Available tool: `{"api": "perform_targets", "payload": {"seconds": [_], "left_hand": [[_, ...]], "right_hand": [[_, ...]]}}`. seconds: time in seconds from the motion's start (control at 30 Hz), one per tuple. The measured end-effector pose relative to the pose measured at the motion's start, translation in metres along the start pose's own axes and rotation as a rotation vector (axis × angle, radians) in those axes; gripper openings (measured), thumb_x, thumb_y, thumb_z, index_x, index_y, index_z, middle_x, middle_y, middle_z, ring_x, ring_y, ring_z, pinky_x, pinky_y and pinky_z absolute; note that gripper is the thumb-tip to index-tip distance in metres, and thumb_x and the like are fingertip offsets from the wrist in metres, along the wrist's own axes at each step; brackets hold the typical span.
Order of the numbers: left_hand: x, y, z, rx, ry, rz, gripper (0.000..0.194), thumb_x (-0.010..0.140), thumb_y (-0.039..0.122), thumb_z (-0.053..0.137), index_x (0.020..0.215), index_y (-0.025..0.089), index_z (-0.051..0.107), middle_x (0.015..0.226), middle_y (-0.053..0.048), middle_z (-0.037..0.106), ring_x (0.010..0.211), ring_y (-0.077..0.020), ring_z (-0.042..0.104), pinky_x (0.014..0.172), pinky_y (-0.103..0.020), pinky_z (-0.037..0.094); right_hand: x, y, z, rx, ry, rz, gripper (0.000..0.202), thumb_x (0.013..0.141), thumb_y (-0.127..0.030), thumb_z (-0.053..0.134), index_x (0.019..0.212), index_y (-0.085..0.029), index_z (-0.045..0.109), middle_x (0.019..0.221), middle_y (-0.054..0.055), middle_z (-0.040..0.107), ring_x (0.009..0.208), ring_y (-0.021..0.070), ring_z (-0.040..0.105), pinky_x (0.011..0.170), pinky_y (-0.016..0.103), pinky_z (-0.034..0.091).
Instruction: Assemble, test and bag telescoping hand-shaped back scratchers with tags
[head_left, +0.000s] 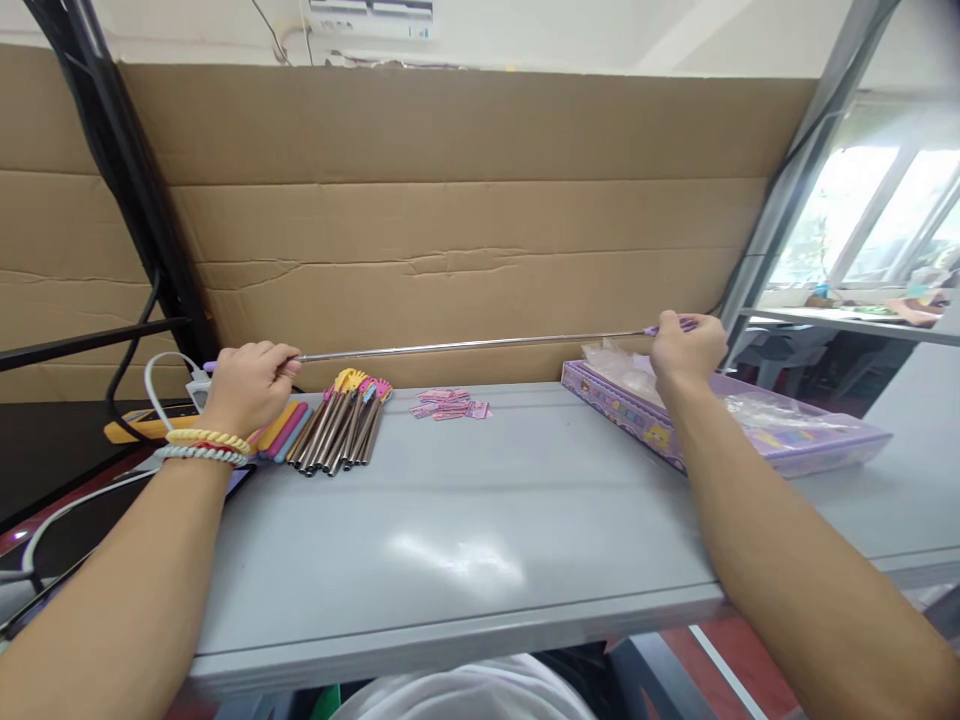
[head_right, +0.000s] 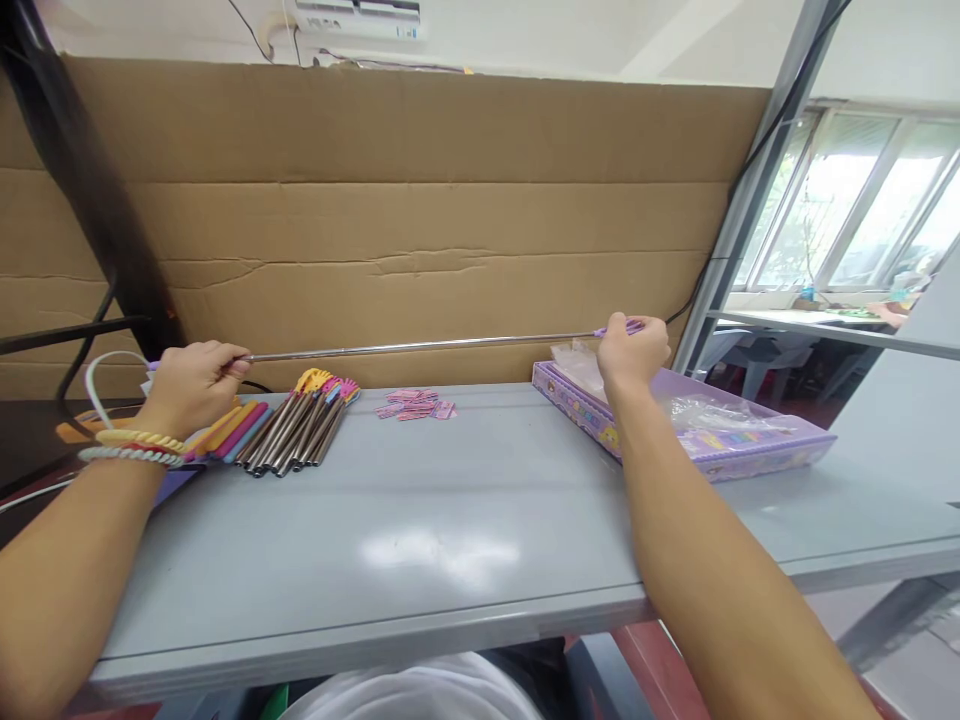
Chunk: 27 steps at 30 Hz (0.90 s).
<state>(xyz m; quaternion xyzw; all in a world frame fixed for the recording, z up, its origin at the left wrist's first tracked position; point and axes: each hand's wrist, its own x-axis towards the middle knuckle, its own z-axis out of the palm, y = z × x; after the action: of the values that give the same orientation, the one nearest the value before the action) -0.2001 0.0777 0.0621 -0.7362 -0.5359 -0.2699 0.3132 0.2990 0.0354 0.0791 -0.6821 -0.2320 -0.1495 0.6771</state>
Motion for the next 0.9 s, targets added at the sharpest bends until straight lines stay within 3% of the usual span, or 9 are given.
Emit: {"api": "perform_targets", "payload": {"seconds": [0.1,0.2,0.33,0.4,0.47,0.67,0.8,0.9], "left_hand": [[0.003,0.02,-0.008,-0.061,-0.052,0.037,0.028,0.087,0.033,0.036,0.089,0.02,0.061,0.087,-0.005,0.068,0.084,-0.0214,0.059,0.063,-0.03,0.034],[-0.001,0.065,-0.018,-0.101,-0.096,0.127,0.033,0.089,0.037,0.031,0.087,0.022,0.061,0.082,-0.004,0.068,0.078,-0.0209,0.061,0.057,-0.029,0.032],[-0.015,0.129,-0.028,-0.181,-0.104,0.29,0.043,0.094,0.038,0.02,0.086,0.019,0.057,0.07,-0.005,0.066,0.062,-0.0193,0.06,0.051,-0.029,0.029],[-0.02,0.145,-0.03,-0.208,-0.106,0.332,0.047,0.095,0.039,0.017,0.085,0.017,0.057,0.065,-0.006,0.064,0.058,-0.0196,0.059,0.05,-0.029,0.028],[-0.023,0.148,-0.028,-0.217,-0.119,0.339,0.047,0.095,0.04,0.017,0.086,0.016,0.057,0.065,-0.007,0.064,0.057,-0.0198,0.058,0.049,-0.029,0.028],[-0.021,0.136,-0.015,-0.273,-0.149,0.336,0.039,0.094,0.042,0.028,0.109,0.025,0.06,0.079,-0.005,0.069,0.065,-0.0182,0.06,0.053,-0.026,0.032],[-0.015,0.137,-0.009,-0.277,-0.135,0.348,0.037,0.093,0.035,0.031,0.099,0.022,0.065,0.08,-0.006,0.067,0.07,-0.0178,0.059,0.059,-0.028,0.035],[-0.006,0.124,-0.007,-0.22,-0.045,0.275,0.032,0.091,0.028,0.035,0.089,0.021,0.066,0.084,-0.007,0.066,0.082,-0.0208,0.058,0.07,-0.033,0.037]], "right_hand": [[-0.022,-0.01,0.004,0.066,-0.083,-0.042,0.012,0.075,-0.027,0.054,0.069,-0.019,0.048,0.073,0.006,0.058,0.073,0.0184,0.056,0.075,0.034,0.041],[-0.08,-0.029,0.003,0.42,-0.282,-0.148,0.017,0.085,-0.037,0.045,0.081,-0.02,0.048,0.069,0.002,0.058,0.059,0.0135,0.055,0.06,0.027,0.042],[-0.173,-0.049,-0.01,0.676,-0.779,-0.326,0.029,0.087,-0.051,0.041,0.092,-0.024,0.048,0.065,0.0,0.058,0.049,0.0116,0.05,0.049,0.025,0.039],[-0.197,-0.051,-0.015,0.705,-0.893,-0.356,0.033,0.087,-0.055,0.041,0.092,-0.024,0.048,0.068,0.001,0.059,0.053,0.0126,0.052,0.051,0.025,0.039],[-0.201,-0.047,-0.015,0.669,-0.991,-0.427,0.033,0.086,-0.055,0.043,0.091,-0.023,0.049,0.068,0.002,0.061,0.056,0.0134,0.054,0.053,0.026,0.04],[-0.173,-0.033,-0.002,0.374,-1.208,-0.584,0.035,0.088,-0.048,0.042,0.069,-0.02,0.053,0.057,0.0,0.059,0.049,0.0105,0.048,0.052,0.024,0.036],[-0.166,-0.038,0.002,0.307,-1.197,-0.611,0.041,0.087,-0.045,0.044,0.057,-0.019,0.054,0.049,-0.001,0.055,0.046,0.0096,0.047,0.051,0.023,0.035],[-0.15,-0.045,0.006,0.384,-1.047,-0.441,0.04,0.084,-0.051,0.048,0.06,-0.019,0.055,0.052,0.0,0.058,0.043,0.0098,0.049,0.048,0.023,0.036]]}}
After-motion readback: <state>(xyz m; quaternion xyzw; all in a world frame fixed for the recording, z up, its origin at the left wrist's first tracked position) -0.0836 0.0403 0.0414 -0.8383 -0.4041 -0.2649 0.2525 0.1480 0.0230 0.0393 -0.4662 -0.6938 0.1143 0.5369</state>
